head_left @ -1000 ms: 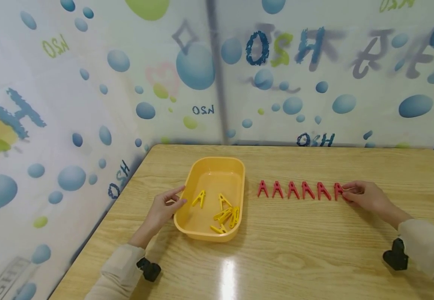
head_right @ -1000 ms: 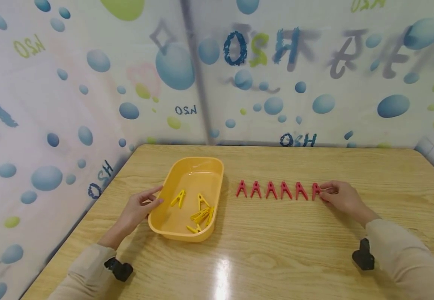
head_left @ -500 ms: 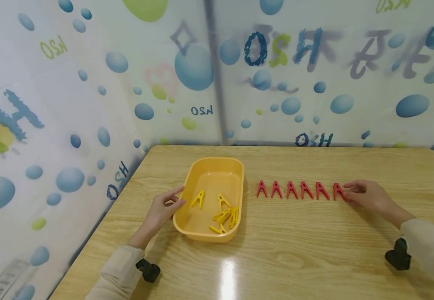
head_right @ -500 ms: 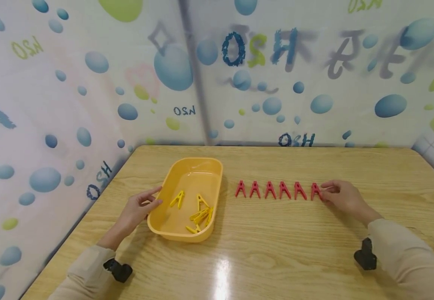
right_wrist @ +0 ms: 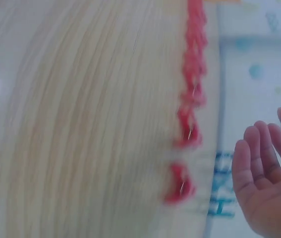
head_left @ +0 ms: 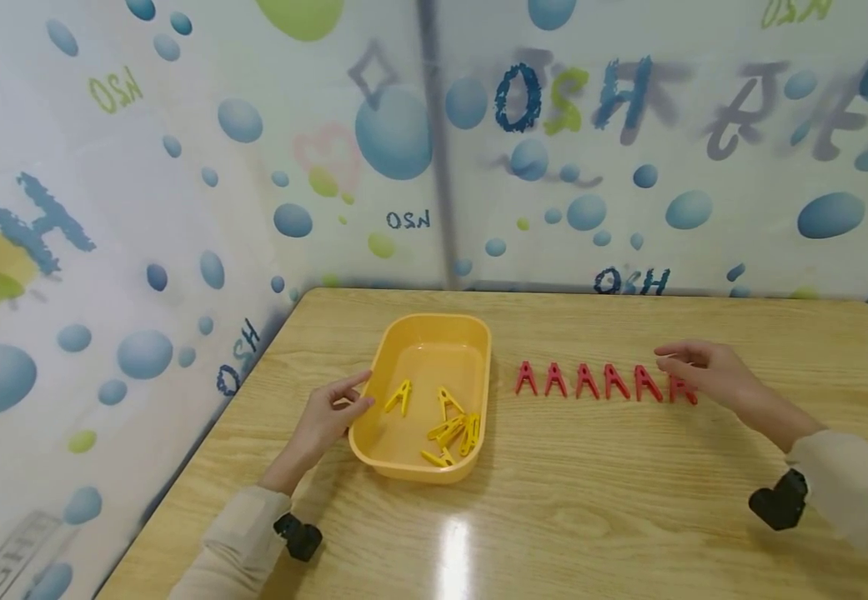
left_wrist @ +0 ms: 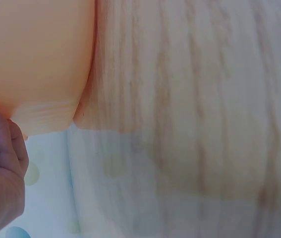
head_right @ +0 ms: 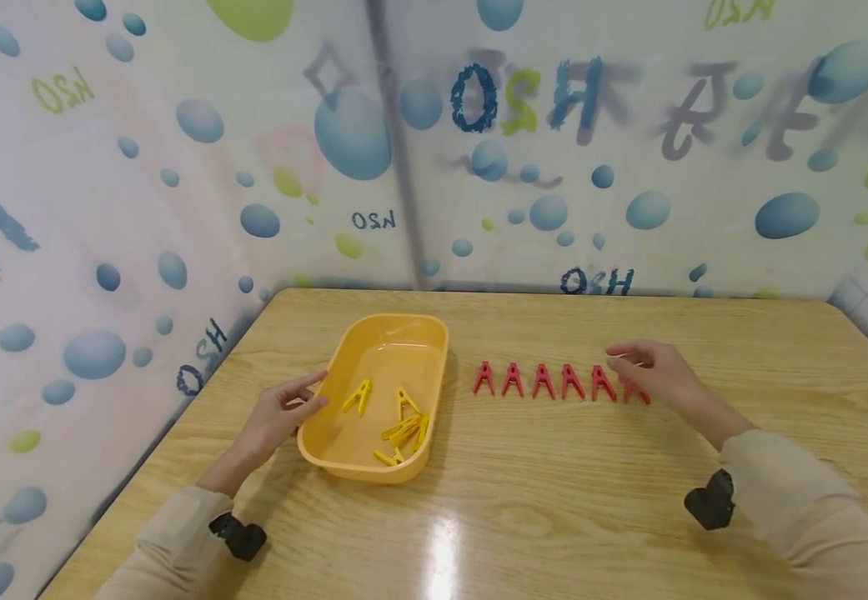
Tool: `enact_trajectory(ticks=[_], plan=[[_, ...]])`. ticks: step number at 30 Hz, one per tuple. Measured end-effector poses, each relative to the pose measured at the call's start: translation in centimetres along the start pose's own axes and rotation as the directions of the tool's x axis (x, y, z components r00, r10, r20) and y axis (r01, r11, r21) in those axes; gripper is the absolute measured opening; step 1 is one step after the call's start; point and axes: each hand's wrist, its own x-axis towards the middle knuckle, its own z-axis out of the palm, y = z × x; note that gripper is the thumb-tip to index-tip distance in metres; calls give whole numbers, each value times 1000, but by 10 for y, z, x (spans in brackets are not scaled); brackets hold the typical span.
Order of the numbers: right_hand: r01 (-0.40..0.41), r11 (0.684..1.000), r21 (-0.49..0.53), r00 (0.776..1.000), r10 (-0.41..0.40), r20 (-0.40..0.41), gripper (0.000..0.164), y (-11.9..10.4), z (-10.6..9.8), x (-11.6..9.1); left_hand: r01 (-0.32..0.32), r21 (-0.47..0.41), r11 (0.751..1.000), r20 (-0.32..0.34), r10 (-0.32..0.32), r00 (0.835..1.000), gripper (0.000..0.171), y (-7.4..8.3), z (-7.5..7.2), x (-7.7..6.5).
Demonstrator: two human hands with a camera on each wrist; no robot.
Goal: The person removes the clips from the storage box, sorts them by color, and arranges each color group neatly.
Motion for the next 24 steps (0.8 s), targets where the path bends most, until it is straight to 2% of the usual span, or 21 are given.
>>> enact_trajectory(ticks=[11,14,18,24], plan=[[118,990,79,984,-127,121,42,-61,40,18,0,-5,1000,-1,0,1000,45,0,-1,-2],[157,982,107,968,-174,178,38,-78,52,26,0,-1,1000,1,0,1000,46,0,-2,-2],[226,968,109,935,-247,256,35,-104,67,37,-4,2,1000,2,4,1000,46,0,-3,-3],[287,954,87,908,-300,292,31,-144,83,53,-25,12,1000,7,24,1000,45,1,-2,0]])
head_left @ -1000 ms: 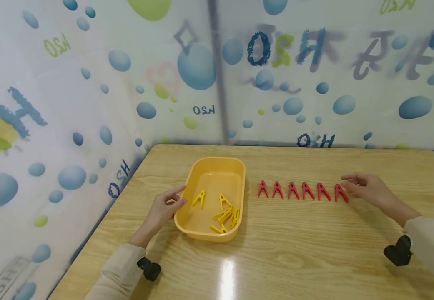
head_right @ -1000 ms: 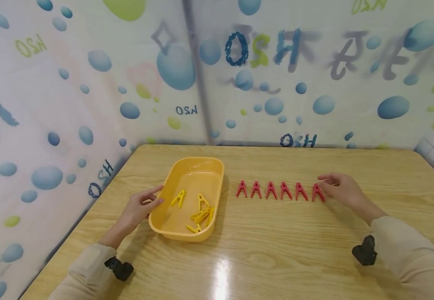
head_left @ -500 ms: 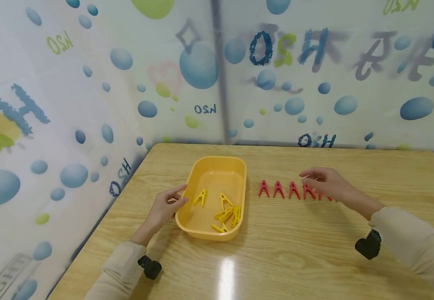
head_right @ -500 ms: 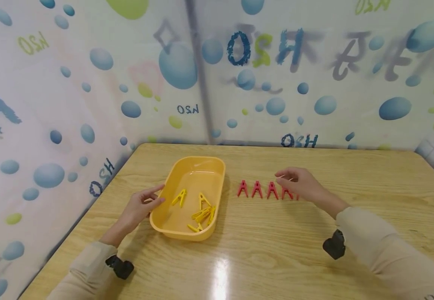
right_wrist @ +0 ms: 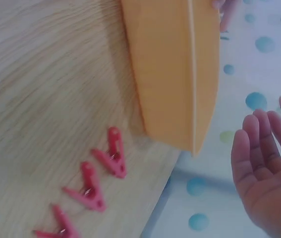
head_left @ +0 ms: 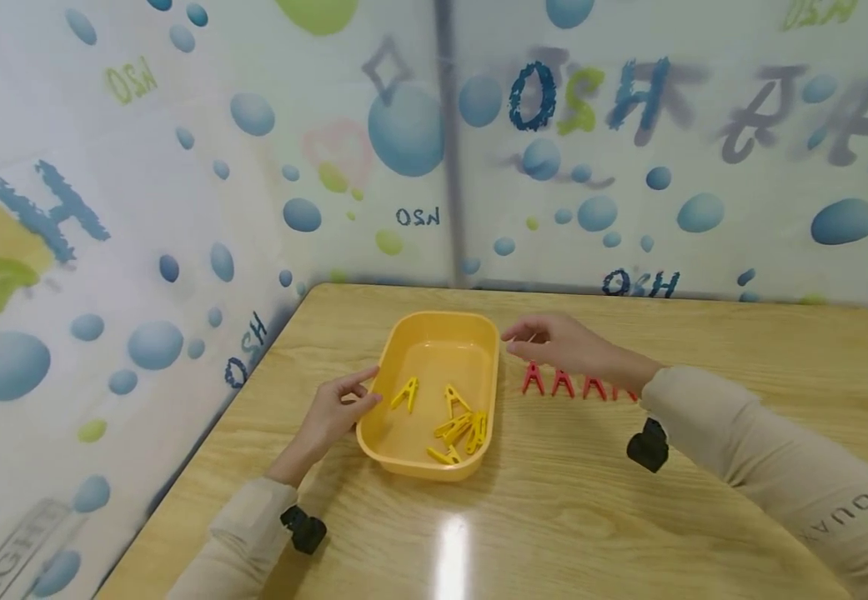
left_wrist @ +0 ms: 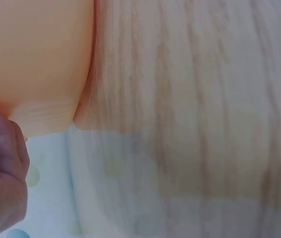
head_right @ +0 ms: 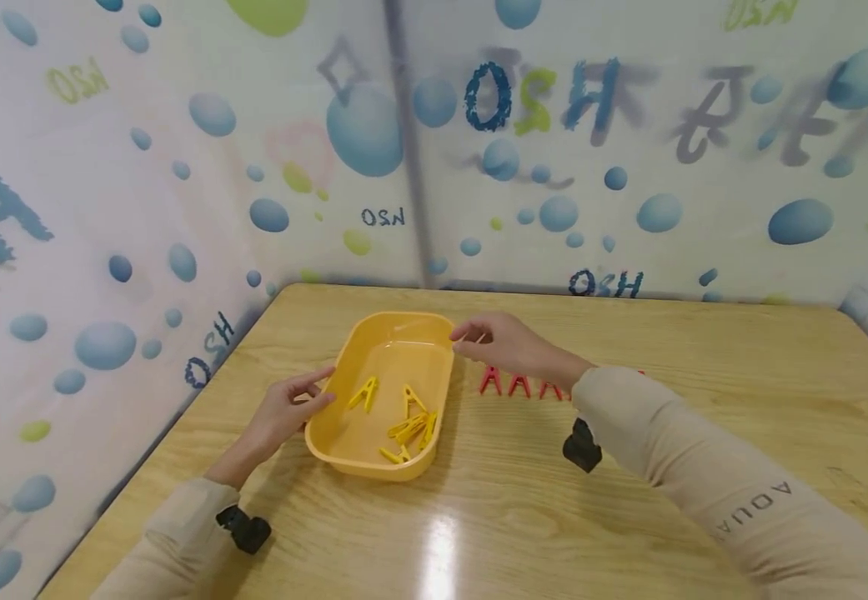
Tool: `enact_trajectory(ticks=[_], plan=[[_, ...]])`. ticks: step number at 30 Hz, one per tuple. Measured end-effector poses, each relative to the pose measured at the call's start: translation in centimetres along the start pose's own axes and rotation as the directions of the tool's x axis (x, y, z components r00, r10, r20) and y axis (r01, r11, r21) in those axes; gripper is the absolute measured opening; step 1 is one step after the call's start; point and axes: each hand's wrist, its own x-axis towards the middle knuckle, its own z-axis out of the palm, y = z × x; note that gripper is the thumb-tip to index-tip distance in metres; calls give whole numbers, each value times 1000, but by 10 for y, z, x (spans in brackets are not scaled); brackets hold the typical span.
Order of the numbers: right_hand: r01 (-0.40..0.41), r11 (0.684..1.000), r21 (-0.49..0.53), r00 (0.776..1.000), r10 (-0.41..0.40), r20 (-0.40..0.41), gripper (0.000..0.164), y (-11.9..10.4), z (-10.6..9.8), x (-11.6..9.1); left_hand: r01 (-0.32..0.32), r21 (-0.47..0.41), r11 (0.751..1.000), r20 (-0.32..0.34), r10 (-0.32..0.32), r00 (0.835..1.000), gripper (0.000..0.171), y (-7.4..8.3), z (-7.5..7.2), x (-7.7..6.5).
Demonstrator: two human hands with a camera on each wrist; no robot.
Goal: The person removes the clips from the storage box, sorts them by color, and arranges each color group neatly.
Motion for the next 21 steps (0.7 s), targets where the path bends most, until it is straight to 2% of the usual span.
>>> enact_trajectory(ticks=[4,8,16,21], plan=[[39,999,-5,998,-39,39,27,-13,9,17,-10,-6,1000,12,10,1000,45,1,1,3],[83,996,-14,991,-81,106,26,-16,20,33,-4,-25,1000,17,5,1000,46,1,1,3],[45,997,-60,968,-29,251,32,-14,47,62,-2,-53,999,14,3,1000,46,-1,0,1],[33,998,-58,965,-17,261,36,-11,59,75,4,-66,998,9,-4,1000,45,-3,0,2]])
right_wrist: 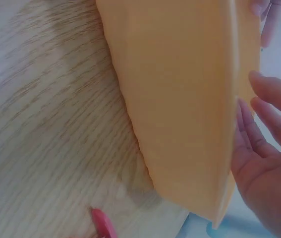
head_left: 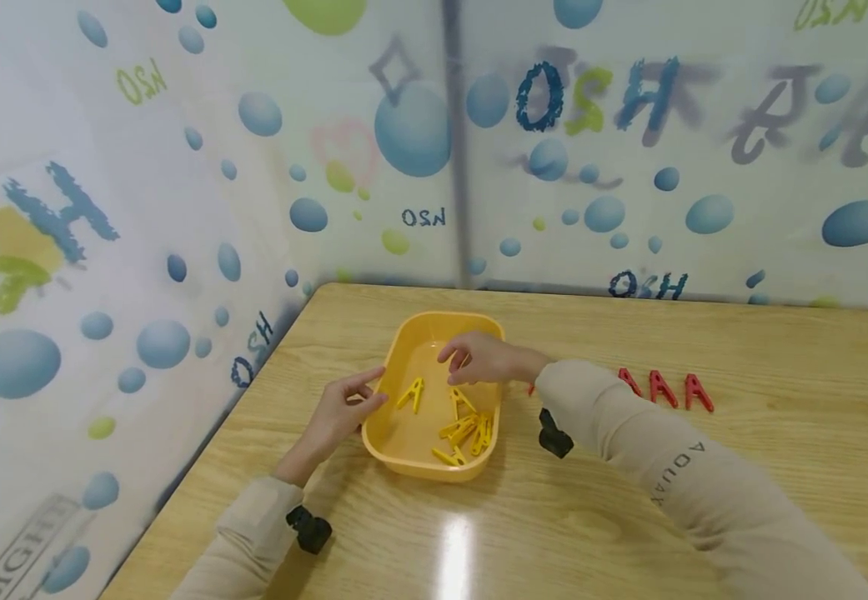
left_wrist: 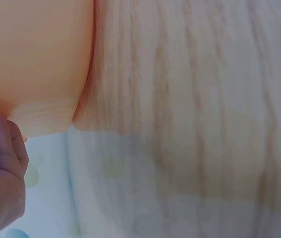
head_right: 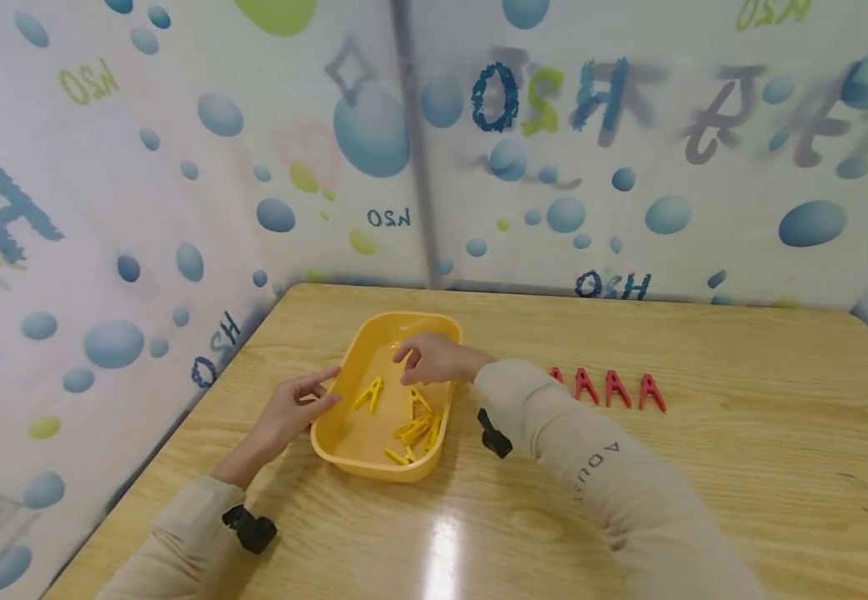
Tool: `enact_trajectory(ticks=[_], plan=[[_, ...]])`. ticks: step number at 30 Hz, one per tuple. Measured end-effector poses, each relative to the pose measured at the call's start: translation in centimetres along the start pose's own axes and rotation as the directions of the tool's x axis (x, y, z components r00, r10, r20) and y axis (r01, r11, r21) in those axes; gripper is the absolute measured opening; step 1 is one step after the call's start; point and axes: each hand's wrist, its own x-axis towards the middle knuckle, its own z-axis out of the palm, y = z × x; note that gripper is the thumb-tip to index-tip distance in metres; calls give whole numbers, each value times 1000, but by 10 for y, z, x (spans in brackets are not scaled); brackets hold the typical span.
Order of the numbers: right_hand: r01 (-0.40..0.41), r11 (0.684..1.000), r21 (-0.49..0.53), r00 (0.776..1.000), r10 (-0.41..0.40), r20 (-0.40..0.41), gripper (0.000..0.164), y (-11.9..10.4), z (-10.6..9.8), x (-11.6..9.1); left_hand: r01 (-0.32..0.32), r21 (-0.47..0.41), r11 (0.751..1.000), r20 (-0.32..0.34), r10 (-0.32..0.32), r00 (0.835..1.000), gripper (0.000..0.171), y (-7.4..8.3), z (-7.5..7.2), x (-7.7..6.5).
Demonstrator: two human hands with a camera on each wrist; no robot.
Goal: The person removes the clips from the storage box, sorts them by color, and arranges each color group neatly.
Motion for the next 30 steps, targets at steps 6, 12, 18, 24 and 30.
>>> enact_trajectory(ticks=[6,12,18,24,30], plan=[[-84,996,-12,995,84,45,40,2,9,12,7,-13,1000,-5,-7,1000,45,-1,0,0],[-180,980,-82,979,187,87,40,3,14,19,-4,-23,1000,-3,4,1000,45,0,0,0],[-239,965,-109,959,252,131,43,2,18,24,-10,-29,1000,-2,10,1000,45,0,1,0],[-206,960,-191,965,232,122,39,3,27,27,4,-21,1000,-7,-4,1000,45,0,2,-1],[-191,964,-187,974,210,86,31,5,30,30,10,-24,1000,-9,-11,1000,45,1,2,-1]])
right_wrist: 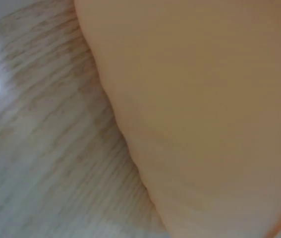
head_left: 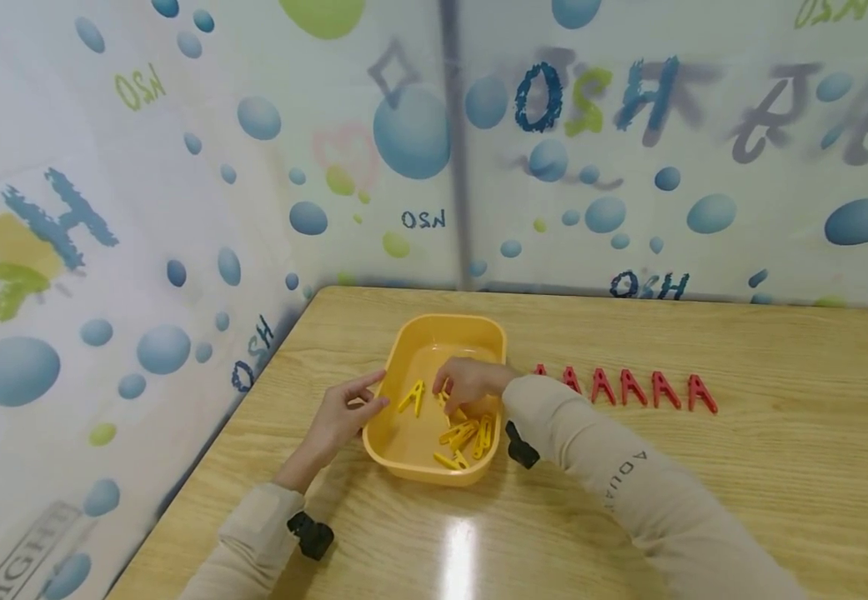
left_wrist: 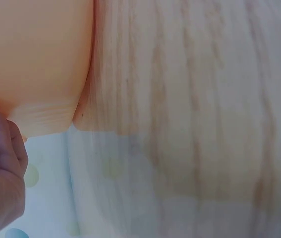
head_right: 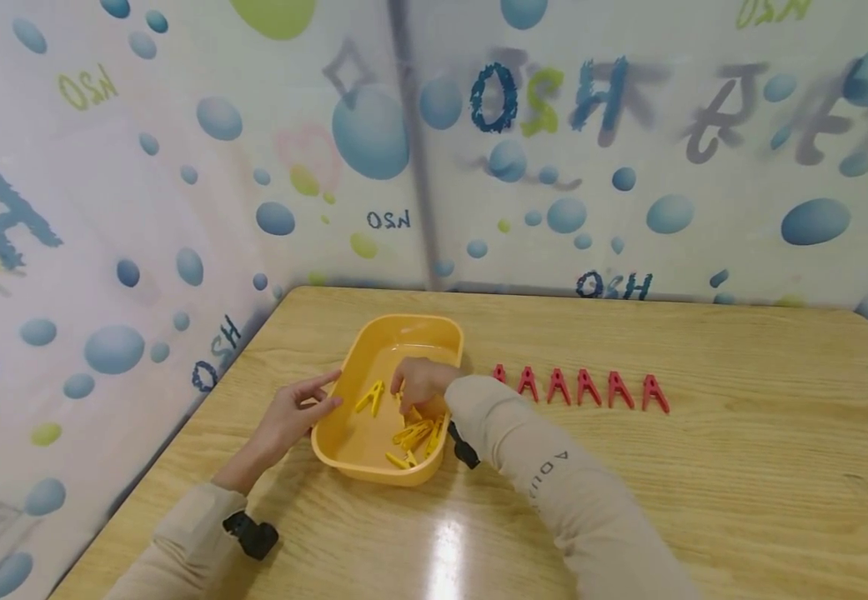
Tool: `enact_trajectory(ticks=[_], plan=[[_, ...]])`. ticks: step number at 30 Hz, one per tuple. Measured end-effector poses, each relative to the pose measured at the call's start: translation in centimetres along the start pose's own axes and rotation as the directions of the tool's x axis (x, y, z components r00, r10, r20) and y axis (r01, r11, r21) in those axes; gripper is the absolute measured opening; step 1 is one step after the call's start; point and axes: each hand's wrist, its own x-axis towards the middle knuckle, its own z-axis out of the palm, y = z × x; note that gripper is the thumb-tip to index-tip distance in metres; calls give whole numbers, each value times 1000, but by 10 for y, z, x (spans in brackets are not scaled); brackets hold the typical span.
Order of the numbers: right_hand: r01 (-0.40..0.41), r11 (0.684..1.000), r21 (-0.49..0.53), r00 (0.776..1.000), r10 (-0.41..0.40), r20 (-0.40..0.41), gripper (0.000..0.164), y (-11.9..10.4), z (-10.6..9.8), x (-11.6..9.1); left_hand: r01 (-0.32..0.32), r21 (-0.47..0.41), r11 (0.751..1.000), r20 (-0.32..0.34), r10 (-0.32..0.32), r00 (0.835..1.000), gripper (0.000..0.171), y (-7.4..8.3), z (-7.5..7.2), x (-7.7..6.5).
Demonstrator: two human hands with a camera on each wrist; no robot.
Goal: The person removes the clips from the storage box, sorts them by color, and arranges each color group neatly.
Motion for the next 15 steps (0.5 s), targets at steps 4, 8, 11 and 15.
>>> enact_trajectory(ticks=[4,8,11,15], plan=[[15,1000,18,998,-14,-54,28,1,4,3,13,-9,1000,0,-13,1000,45,0,0,0],[16,999,45,997,-13,-79,28,1,6,4,18,-13,1000,2,-18,1000,46,0,0,0],[8,997,71,998,-3,-64,30,1,6,4,10,-18,1000,5,-10,1000,46,1,0,-1],[-7,995,95,1000,8,-6,37,1,5,6,-12,-16,1000,12,12,1000,46,1,-1,-2]])
